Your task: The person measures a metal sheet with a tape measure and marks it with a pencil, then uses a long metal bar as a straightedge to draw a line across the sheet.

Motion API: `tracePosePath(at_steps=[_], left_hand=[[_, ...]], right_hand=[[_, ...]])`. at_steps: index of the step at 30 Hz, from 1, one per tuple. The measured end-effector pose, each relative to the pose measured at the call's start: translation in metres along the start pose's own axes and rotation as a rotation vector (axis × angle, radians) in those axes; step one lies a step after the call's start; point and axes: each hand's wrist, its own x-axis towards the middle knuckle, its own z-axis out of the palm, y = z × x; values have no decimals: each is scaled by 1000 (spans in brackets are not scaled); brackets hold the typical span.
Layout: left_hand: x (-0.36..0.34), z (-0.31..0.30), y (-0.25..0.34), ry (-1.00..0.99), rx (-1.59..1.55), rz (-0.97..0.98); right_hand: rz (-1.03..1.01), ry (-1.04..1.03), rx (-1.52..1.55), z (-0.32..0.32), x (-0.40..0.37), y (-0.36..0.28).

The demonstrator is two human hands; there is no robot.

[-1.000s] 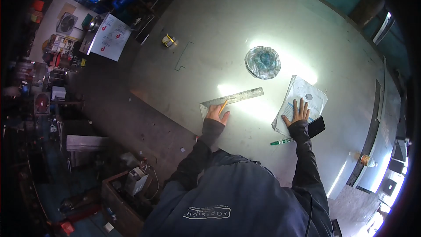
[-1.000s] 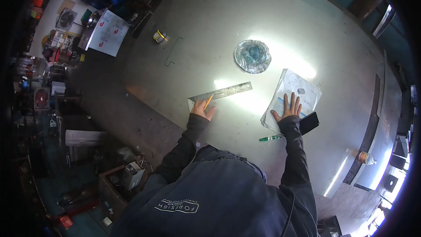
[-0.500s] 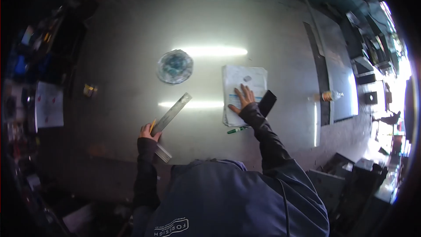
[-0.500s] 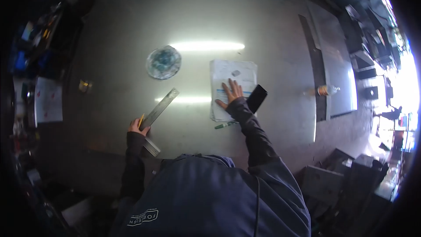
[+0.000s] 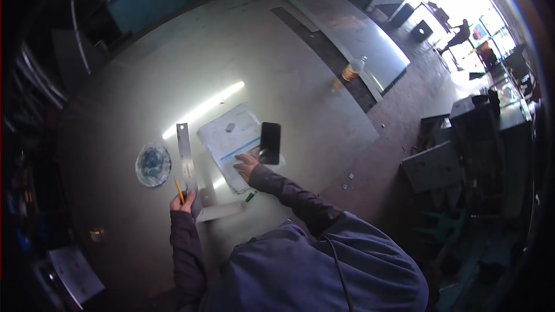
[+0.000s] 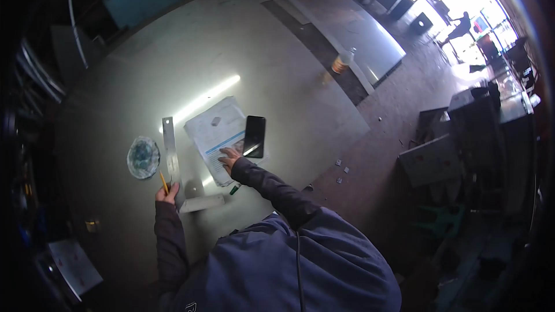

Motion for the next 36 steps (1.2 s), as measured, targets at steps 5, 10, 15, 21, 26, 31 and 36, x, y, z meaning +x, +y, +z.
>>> tracePosePath(at_steps=[5, 10, 15, 21, 26, 31, 36], left_hand=[[65, 79, -28, -17, 126, -4], [22, 88, -8, 244, 529, 281], [-61, 56, -31, 405, 526, 195], [-153, 66, -60, 613, 347, 106], [-234, 171, -66, 506, 480, 269], [-310, 225, -113, 736, 112, 94], [-414, 260, -168, 968, 61, -179]], right_hand=[[194, 294, 256, -45, -5, 1], [392, 415, 339, -125, -42, 27], [442, 637, 80, -172, -108, 100], [-259, 231, -180, -142, -163, 41], [-571, -147, -261, -102, -177, 24], [-596, -229, -43, -110, -174, 40], [-231, 96, 40, -136, -138, 87]])
